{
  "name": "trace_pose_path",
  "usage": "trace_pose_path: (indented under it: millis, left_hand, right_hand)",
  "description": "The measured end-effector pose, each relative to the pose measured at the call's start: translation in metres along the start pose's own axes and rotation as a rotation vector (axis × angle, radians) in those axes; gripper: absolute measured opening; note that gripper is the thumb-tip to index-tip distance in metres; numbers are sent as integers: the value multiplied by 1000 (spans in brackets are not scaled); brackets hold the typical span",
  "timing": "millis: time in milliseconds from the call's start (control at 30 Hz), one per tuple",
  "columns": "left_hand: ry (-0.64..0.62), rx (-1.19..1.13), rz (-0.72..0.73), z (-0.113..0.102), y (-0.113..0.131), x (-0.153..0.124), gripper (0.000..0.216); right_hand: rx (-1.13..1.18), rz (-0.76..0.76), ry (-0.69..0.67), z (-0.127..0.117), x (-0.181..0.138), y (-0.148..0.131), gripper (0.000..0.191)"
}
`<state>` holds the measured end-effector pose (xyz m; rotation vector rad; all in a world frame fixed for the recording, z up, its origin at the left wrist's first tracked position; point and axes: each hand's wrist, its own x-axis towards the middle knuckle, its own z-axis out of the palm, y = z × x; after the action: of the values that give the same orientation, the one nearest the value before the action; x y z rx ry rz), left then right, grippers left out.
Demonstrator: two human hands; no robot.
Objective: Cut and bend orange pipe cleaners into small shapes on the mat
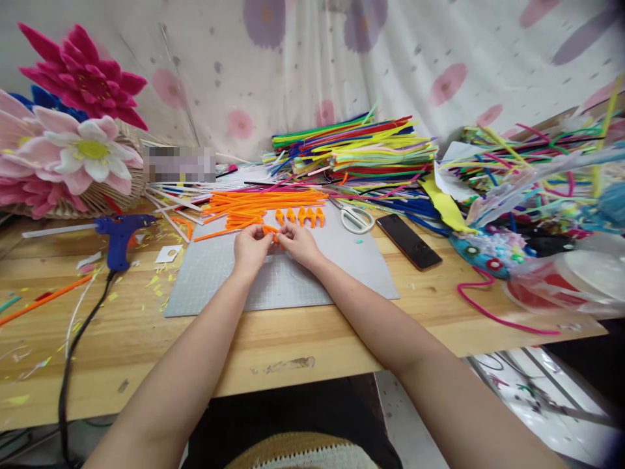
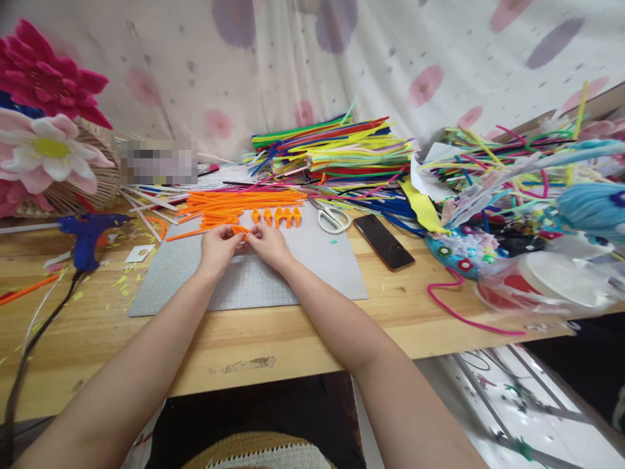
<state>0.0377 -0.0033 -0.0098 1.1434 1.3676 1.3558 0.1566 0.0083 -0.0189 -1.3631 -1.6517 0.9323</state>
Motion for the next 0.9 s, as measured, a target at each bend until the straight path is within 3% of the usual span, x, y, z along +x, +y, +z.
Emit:
trace_pose_path:
  millis: [267, 567, 633, 767, 900]
  left_hand:
    - [2, 48, 41, -2, -3, 2, 16]
    - [22, 202, 112, -3, -2, 0, 12]
    - [4, 160, 110, -4, 2, 0, 13]
    - [13, 0, 21, -7, 9, 2, 22]
    - [-45, -204, -111, -11, 13, 5, 32]
  right_hand:
    - [20, -18, -64, -2, 1, 0, 16]
    - [-66, -17, 7, -2, -2, -4, 15]
    - [36, -19, -52, -3, -1, -3, 14]
    - [304, -60, -301, -10, 0, -5, 14]
    - [317, -125, -393, -18, 0, -6, 20]
